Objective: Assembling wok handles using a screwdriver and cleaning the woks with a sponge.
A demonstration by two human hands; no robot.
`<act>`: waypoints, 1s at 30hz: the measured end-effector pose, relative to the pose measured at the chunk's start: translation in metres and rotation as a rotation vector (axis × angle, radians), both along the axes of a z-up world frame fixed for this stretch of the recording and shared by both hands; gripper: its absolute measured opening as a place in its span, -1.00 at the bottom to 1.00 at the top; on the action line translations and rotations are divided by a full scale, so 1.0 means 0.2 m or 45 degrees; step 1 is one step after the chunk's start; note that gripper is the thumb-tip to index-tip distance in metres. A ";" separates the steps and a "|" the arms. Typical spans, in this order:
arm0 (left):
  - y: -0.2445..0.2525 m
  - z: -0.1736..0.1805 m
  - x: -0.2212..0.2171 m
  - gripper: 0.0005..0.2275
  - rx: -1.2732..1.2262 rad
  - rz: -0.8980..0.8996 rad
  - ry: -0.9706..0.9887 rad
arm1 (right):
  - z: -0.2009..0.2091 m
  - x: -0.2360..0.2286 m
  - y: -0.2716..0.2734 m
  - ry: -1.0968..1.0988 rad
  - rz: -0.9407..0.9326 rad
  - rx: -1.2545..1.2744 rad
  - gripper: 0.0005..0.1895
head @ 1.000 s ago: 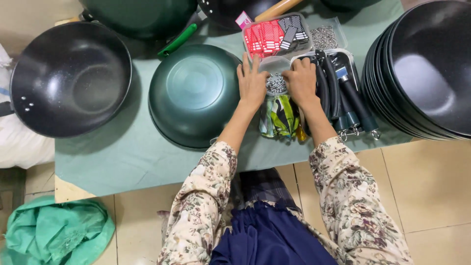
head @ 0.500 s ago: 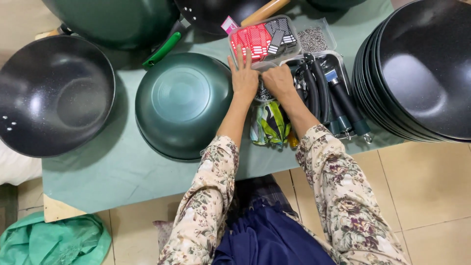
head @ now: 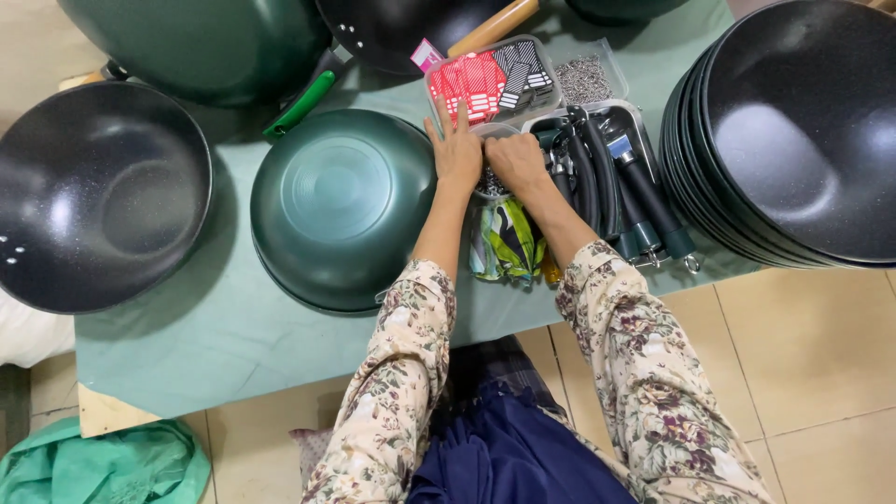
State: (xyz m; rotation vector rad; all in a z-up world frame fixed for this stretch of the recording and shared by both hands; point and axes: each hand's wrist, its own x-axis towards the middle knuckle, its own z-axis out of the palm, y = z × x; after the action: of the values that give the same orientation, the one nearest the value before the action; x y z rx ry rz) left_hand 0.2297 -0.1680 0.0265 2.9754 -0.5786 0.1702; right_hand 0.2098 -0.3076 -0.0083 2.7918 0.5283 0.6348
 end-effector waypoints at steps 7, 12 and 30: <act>0.05 0.02 -0.07 -0.84 -0.246 -0.044 -0.277 | 0.34 -0.14 -0.02 0.270 -0.054 0.603 -0.88; 0.15 0.06 -0.12 -0.89 -0.748 -0.199 -0.481 | 0.58 -0.31 -0.02 0.366 -0.029 1.449 -0.86; 0.67 0.58 -1.08 -0.93 -1.746 0.083 0.230 | 0.43 -0.94 0.54 0.896 0.080 2.918 -0.75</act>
State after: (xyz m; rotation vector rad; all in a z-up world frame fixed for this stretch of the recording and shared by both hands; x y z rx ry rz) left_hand 0.0136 -0.0338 0.1427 1.6441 -0.1744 0.1877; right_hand 0.0209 -0.2005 0.0779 5.1587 -0.7451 -0.1902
